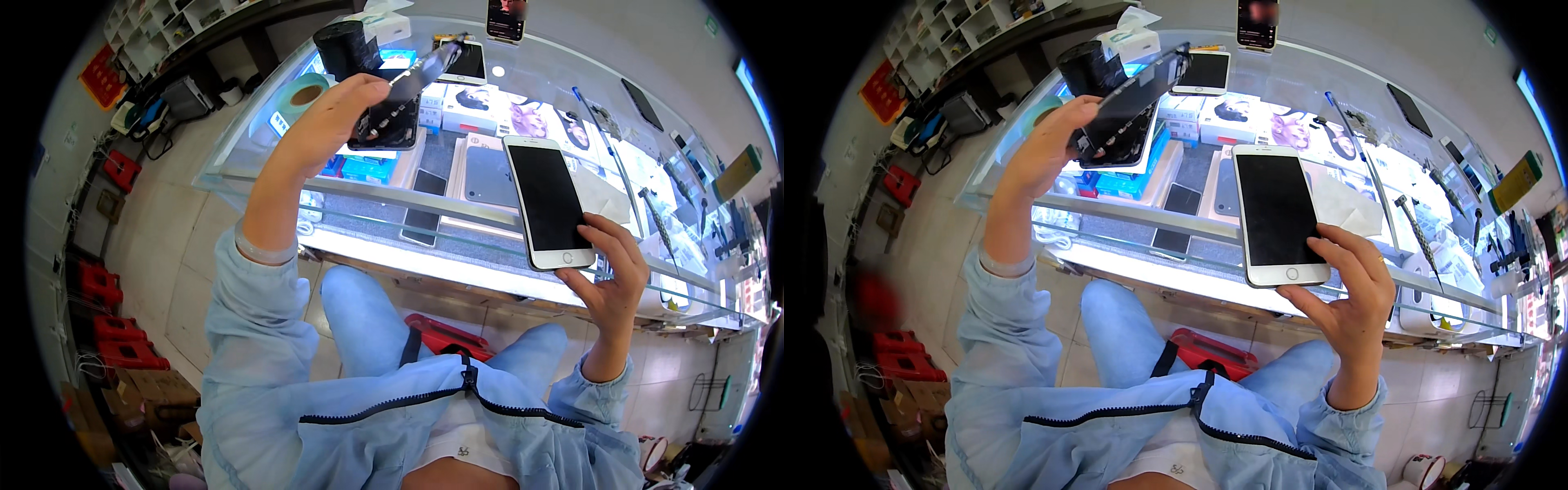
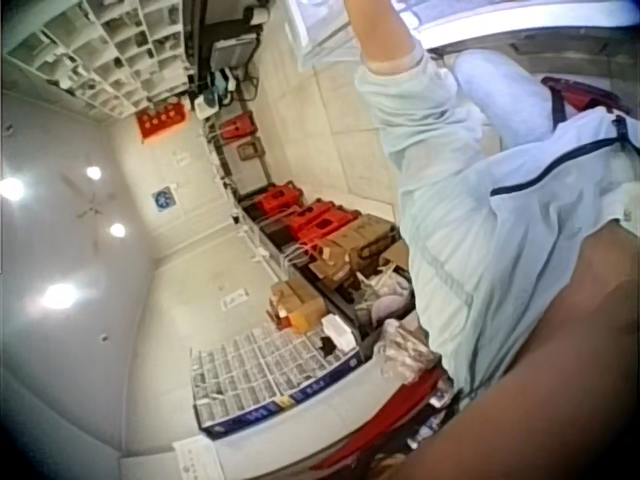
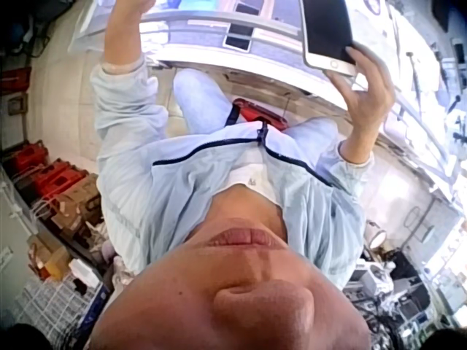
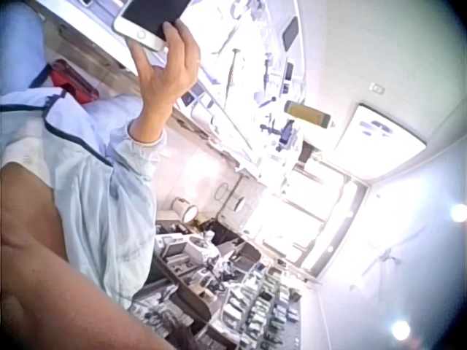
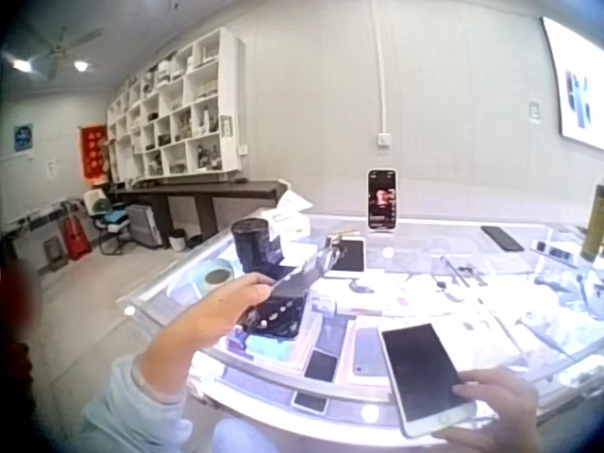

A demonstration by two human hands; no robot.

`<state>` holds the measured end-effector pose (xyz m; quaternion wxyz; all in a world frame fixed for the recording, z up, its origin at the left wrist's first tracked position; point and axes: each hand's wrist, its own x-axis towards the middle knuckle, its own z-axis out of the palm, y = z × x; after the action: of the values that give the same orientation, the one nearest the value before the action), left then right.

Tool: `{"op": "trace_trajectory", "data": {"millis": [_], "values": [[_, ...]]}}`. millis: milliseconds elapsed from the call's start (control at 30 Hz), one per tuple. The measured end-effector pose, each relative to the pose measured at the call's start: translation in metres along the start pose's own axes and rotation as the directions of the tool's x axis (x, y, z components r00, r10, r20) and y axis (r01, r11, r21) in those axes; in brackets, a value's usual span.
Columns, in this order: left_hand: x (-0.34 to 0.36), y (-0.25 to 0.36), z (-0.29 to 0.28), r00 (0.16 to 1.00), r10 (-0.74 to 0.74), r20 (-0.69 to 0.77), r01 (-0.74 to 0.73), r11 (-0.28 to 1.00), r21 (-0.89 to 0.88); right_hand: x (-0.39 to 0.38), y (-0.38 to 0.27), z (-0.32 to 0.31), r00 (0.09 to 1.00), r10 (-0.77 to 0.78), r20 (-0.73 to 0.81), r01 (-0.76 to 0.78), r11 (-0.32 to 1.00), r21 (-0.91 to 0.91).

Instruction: The person disassembles a smartphone, removes the screen assembly, and transfers internal components to another phone chassis using a screwdriver and tweezers. They then reassemble the phone and place it on the counter.

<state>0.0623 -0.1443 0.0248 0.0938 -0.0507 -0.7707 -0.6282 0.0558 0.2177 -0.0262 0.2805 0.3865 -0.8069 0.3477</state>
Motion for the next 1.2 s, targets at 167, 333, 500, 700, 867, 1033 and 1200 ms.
{"op": "trace_trajectory", "data": {"millis": [167,333,500,700,867,1033,1200], "values": [[-0.009,0.011,0.005,0.973,-0.109,0.201,0.201,0.828,-0.523,0.002,0.000,0.000,1.000,-0.017,0.001,0.017,1.000,-0.004],[-0.010,0.009,0.008,0.925,-0.048,0.377,0.280,0.757,-0.590,0.001,0.000,-0.001,1.000,-0.015,0.002,0.015,1.000,-0.017],[-0.009,0.007,0.005,0.914,-0.048,0.402,0.302,0.741,-0.599,0.001,0.000,0.000,1.000,-0.026,-0.007,0.026,0.999,-0.025],[-0.013,0.012,0.014,0.973,-0.051,0.224,0.121,0.943,-0.310,0.001,-0.001,0.001,1.000,-0.027,-0.011,0.027,0.999,-0.026],[-0.023,0.018,0.049,0.996,0.073,0.053,-0.090,0.837,0.540,0.001,-0.001,-0.001,1.000,-0.025,-0.012,0.025,0.999,-0.040],[-0.028,0.017,0.087,0.976,0.210,0.054,-0.121,0.323,0.939,0.000,0.000,-0.001,1.000,-0.013,-0.006,0.013,0.999,-0.039],[-0.022,0.006,0.104,0.963,0.253,0.098,-0.135,0.130,0.982,0.000,-0.001,0.000,1.000,-0.023,-0.001,0.023,0.999,-0.033]]}}
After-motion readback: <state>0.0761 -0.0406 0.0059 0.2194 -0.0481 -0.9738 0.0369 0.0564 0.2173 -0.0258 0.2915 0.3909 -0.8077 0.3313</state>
